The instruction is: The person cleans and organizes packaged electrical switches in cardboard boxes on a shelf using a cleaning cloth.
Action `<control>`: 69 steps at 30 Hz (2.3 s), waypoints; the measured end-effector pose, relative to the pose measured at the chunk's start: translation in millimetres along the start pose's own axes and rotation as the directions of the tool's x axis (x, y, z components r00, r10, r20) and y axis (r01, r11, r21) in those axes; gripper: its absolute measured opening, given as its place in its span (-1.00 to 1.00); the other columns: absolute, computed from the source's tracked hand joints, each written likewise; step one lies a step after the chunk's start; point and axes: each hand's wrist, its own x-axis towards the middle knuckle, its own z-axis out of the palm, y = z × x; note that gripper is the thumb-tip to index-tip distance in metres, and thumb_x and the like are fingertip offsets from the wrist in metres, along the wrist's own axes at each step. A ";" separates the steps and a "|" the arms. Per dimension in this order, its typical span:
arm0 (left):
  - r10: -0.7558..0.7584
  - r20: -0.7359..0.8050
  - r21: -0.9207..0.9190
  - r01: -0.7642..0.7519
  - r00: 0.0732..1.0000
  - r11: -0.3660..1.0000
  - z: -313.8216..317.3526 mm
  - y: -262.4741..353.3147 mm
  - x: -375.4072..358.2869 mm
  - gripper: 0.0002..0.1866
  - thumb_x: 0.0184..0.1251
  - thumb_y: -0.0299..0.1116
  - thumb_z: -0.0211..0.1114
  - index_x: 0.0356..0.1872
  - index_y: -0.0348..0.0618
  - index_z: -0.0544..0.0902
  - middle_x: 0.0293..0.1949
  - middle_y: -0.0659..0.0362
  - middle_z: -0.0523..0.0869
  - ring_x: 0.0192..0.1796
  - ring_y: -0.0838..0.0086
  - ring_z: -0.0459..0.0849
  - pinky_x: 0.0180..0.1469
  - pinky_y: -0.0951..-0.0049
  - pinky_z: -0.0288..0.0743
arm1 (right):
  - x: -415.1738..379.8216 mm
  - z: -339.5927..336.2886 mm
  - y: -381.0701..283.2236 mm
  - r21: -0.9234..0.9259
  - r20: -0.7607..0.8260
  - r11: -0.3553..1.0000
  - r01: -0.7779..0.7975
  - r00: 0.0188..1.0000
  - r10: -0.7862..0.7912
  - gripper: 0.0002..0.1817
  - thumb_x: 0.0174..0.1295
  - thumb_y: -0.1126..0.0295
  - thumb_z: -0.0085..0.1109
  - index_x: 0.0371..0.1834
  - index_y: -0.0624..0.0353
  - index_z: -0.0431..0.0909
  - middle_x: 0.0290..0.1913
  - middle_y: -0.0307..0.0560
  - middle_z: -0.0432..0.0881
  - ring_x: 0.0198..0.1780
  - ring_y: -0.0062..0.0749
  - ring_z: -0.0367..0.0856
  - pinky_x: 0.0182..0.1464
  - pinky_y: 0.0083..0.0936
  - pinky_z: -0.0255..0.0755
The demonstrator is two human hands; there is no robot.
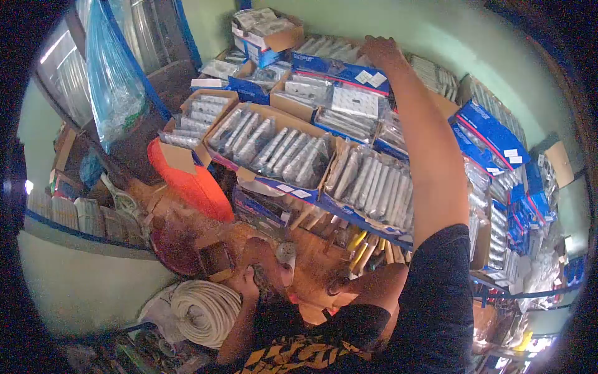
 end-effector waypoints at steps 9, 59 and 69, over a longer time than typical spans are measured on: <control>0.164 0.076 -0.022 -0.163 0.984 0.986 -2.6 1.3 5.5 -0.53 0.39 -0.07 0.14 -0.28 -0.45 0.56 -0.51 0.17 0.51 -0.47 0.50 0.35 -0.42 0.35 0.24 | 18.4 5.7 -7.0 0.024 -0.009 0.990 0.140 0.990 -0.140 -0.63 0.08 0.34 0.26 0.00 -0.27 0.62 -0.01 -0.16 0.55 0.09 -0.23 0.55 0.15 -0.12 0.32; 0.759 0.622 -0.079 -0.949 0.192 0.305 24.2 279.3 -135.1 -0.43 0.35 -0.32 0.08 0.37 -0.29 0.27 0.38 -0.13 0.29 0.44 -0.04 0.22 0.45 0.01 -0.02 | -455.8 -155.1 -254.8 0.179 0.572 -0.976 -0.124 0.820 0.001 -0.43 0.51 -0.02 -0.33 0.23 0.26 0.36 0.10 -0.10 0.52 0.09 -0.42 0.51 0.18 -0.46 0.39; 0.270 0.605 -0.278 -0.119 0.749 0.953 22.5 301.4 -69.9 -0.53 0.45 -0.18 0.07 0.26 -0.25 0.43 0.24 -0.06 0.48 0.17 0.23 0.56 0.24 0.36 0.39 | -465.0 -171.6 -274.0 0.567 0.521 -0.785 -0.250 0.847 0.106 -0.45 0.52 0.04 -0.29 0.27 0.30 0.33 0.08 -0.07 0.54 0.07 -0.43 0.51 0.15 -0.47 0.38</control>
